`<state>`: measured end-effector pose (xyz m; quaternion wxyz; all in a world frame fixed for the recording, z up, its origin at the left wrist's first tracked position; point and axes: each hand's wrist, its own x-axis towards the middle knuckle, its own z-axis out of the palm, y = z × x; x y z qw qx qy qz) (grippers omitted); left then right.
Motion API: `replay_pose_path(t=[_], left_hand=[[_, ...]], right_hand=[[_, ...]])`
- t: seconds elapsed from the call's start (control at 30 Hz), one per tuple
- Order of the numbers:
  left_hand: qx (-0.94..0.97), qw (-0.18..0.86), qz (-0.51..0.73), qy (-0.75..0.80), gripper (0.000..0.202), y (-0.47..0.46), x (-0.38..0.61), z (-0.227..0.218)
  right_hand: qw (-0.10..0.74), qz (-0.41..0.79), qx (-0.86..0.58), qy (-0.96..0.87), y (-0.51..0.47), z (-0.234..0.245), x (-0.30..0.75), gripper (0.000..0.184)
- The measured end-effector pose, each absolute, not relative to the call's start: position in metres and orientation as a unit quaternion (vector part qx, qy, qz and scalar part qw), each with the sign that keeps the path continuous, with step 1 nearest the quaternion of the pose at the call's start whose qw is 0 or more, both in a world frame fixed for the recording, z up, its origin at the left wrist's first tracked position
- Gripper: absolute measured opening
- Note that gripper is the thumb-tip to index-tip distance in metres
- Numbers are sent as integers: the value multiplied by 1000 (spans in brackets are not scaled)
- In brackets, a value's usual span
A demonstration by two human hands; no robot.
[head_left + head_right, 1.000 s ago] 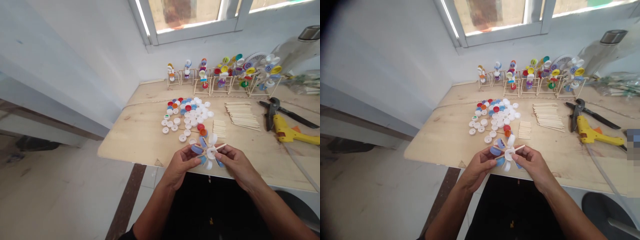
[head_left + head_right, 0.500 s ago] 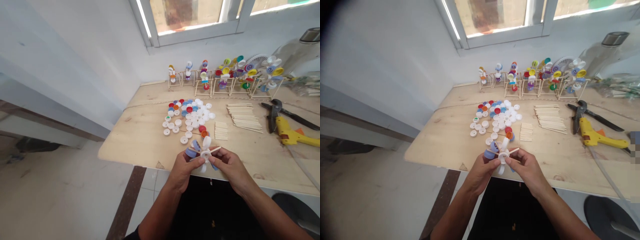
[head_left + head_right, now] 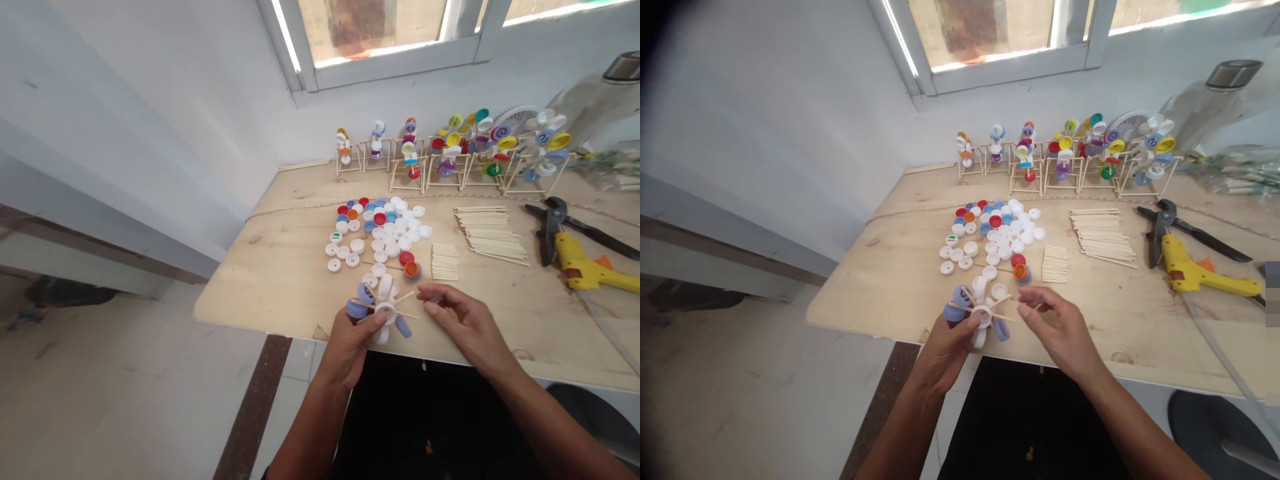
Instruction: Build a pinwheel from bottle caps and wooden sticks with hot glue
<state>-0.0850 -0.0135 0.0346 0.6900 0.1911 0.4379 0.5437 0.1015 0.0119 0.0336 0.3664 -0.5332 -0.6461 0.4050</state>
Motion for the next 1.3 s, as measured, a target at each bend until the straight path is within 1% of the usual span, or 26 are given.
replay_pose_path(t=[0.07, 0.17, 0.23, 0.4, 0.5, 0.63, 0.73, 0.97, 1.2, 1.3], left_hand=[[160, 675, 559, 455, 26, -14, -93, 32], [121, 672, 578, 447, 27, -15, -102, 28], [103, 675, 589, 432, 25, -14, -104, 26], [86, 681, 597, 415, 21, -13, -105, 20], [87, 683, 596, 414, 23, -12, -105, 18], [82, 684, 598, 410, 27, -12, -104, 16], [88, 684, 601, 404, 29, -13, -102, 16], [85, 680, 611, 396, 29, -13, -101, 15], [92, 681, 619, 380, 28, -13, -101, 12], [101, 680, 623, 373, 27, -14, -100, 11]], right_hand=[[371, 336, -536, -680, 17, 32, 105, 27], [338, 257, -505, -751, 23, 25, 103, 23], [315, 193, -497, -785, 26, 19, 99, 23], [301, -14, -499, -812, 41, 11, 99, 22], [285, -78, -499, -814, 54, 14, 100, 21], [229, -75, -503, -830, 66, 14, 92, 25], [219, -70, -511, -828, 71, 11, 85, 24], [265, -41, -518, -812, 63, 8, 91, 24], [318, 31, -527, -788, 41, 1, 101, 29], [353, 58, -544, -759, 33, -1, 105, 32]])
